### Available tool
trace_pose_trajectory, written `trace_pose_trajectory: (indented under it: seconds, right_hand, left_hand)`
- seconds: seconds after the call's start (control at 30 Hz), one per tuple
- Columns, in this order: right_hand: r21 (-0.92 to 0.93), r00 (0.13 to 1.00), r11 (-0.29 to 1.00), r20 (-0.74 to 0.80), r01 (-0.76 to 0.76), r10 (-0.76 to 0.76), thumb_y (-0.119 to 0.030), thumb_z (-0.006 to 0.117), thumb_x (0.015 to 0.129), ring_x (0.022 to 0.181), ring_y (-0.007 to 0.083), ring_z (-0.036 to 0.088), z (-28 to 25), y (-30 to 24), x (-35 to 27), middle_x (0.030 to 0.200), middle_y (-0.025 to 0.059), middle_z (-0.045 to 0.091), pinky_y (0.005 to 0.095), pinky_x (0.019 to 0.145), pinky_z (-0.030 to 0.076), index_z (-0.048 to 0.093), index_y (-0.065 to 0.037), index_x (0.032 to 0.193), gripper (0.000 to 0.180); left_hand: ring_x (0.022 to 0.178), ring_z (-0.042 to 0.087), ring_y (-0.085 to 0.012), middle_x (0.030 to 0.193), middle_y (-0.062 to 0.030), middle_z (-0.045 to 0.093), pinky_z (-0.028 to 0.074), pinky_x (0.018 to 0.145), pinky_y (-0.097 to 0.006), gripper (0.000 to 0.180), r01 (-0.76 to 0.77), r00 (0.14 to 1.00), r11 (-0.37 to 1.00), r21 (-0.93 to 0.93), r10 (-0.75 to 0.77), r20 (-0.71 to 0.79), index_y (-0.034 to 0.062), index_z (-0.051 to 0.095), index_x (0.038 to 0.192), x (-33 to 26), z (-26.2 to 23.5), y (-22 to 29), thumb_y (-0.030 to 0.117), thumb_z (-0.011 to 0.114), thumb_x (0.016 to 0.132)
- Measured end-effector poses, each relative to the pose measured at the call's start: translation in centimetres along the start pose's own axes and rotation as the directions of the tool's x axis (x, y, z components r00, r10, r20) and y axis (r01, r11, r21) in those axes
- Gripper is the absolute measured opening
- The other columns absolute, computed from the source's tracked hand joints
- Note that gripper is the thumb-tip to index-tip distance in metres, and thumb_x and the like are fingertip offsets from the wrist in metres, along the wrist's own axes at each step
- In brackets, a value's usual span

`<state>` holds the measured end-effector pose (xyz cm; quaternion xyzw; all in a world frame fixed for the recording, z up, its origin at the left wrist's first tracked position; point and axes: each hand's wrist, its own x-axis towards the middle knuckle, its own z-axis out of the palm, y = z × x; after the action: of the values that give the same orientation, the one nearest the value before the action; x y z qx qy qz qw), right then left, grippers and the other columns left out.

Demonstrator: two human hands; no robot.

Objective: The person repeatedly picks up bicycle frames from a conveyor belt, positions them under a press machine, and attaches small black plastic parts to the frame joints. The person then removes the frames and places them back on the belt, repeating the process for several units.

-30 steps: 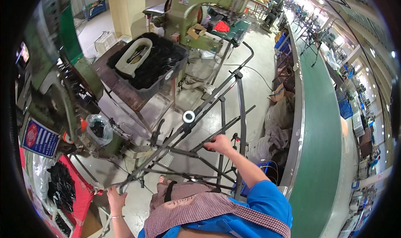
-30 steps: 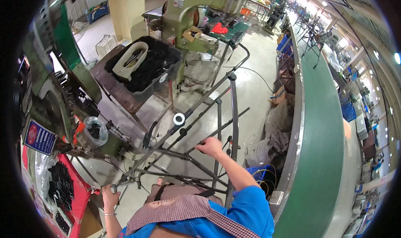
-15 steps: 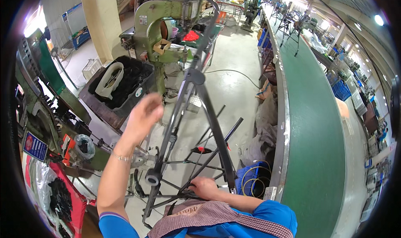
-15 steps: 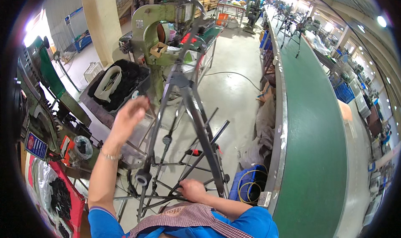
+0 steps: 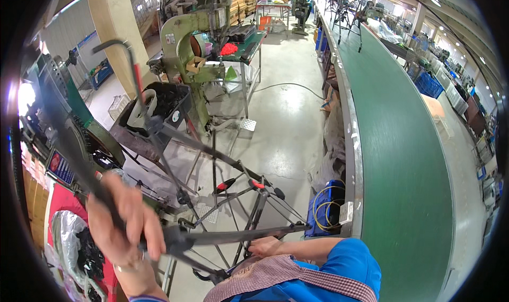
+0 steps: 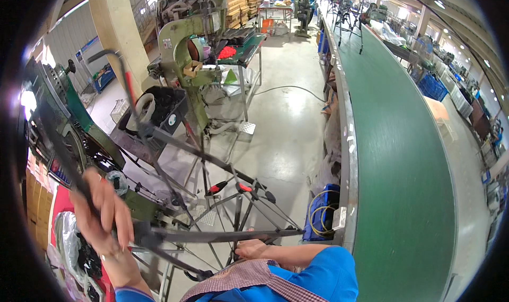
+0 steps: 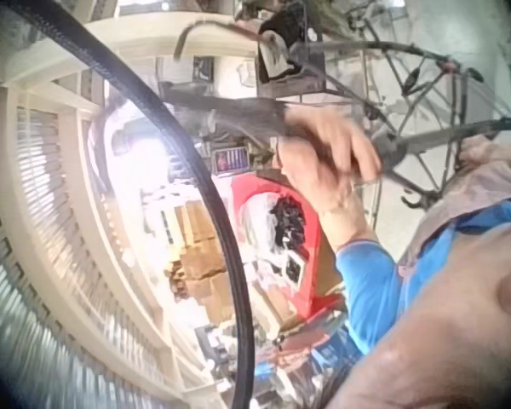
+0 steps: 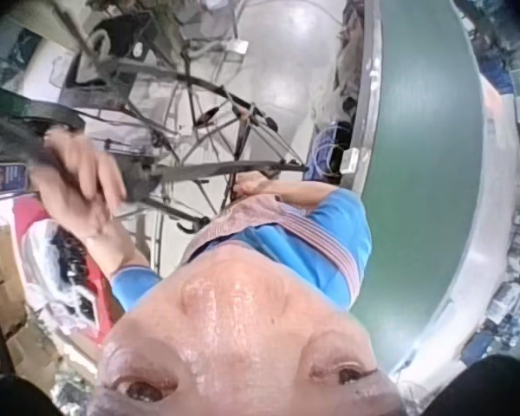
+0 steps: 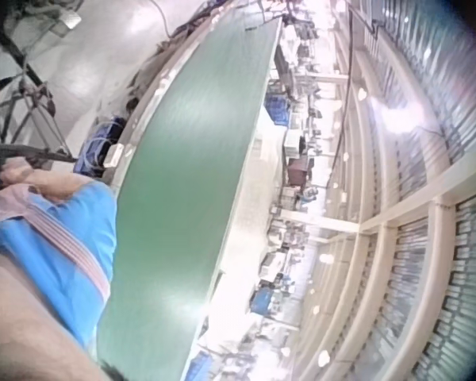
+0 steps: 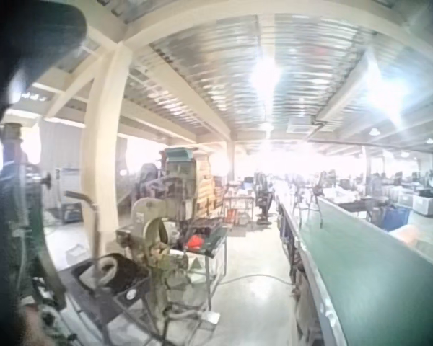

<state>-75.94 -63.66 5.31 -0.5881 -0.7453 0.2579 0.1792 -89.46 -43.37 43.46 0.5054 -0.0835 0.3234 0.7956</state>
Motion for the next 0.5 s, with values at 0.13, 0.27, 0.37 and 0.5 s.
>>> trace_pose_trajectory:
  seconds: [0.13,0.27,0.37,0.5]
  right_hand:
    - [-0.055,0.983,0.998,0.181,-0.02,0.03,-0.028,0.057,0.078,0.096,0.0304,0.06,-0.8,-2.9,-0.4,0.088,0.0108,0.061,0.056,0.08,0.044,0.061,-0.008,0.079,0.02]
    - [-0.06,0.942,0.998,0.333,-0.01,0.03,-0.031,0.054,0.082,0.094,0.0317,0.06,0.8,-4.4,1.9,0.091,0.0111,0.061,0.0505,0.081,0.045,0.06,-0.011,0.089,0.022]
    - [0.149,0.954,0.987,0.281,0.068,-0.108,-0.03,0.051,0.086,0.097,0.0335,0.059,9.4,-2.2,4.4,0.094,0.0151,0.061,0.048,0.081,0.045,0.059,-0.009,0.095,0.024]
    - [0.078,0.869,0.868,0.027,0.491,-0.494,-0.027,0.06,0.083,0.08,0.0386,0.063,11.0,-8.7,7.1,0.078,0.0209,0.061,0.0472,0.068,0.05,0.059,-0.003,0.074,0.026]
  left_hand:
    - [0.054,0.062,-0.0307,0.066,-0.0165,0.055,0.054,0.049,-0.044,0.035,-0.108,0.994,0.994,0.025,0.107,0.027,-0.0032,0.046,0.096,-8.9,1.5,2.3,0.032,0.051,0.097]
    - [0.034,0.042,-0.0158,0.054,-0.0043,0.042,0.035,0.027,-0.023,0.046,-0.256,0.873,0.866,0.43,0.398,-0.281,-0.0005,0.052,0.095,-15.3,5.3,3.9,0.043,0.063,0.088]
    - [0.032,0.031,-0.0127,0.051,-0.0014,0.035,0.024,0.026,-0.024,0.042,-0.249,0.735,0.746,0.618,0.561,-0.381,0.0017,0.053,0.084,-18.4,6.6,4.4,0.042,0.057,0.092]
    - [0.035,0.027,-0.0103,0.051,0.0002,0.03,0.018,0.032,-0.023,0.048,0.028,0.395,0.548,0.836,0.762,-0.513,0.0046,0.051,0.08,-24.6,6.6,5.8,0.05,0.048,0.095]
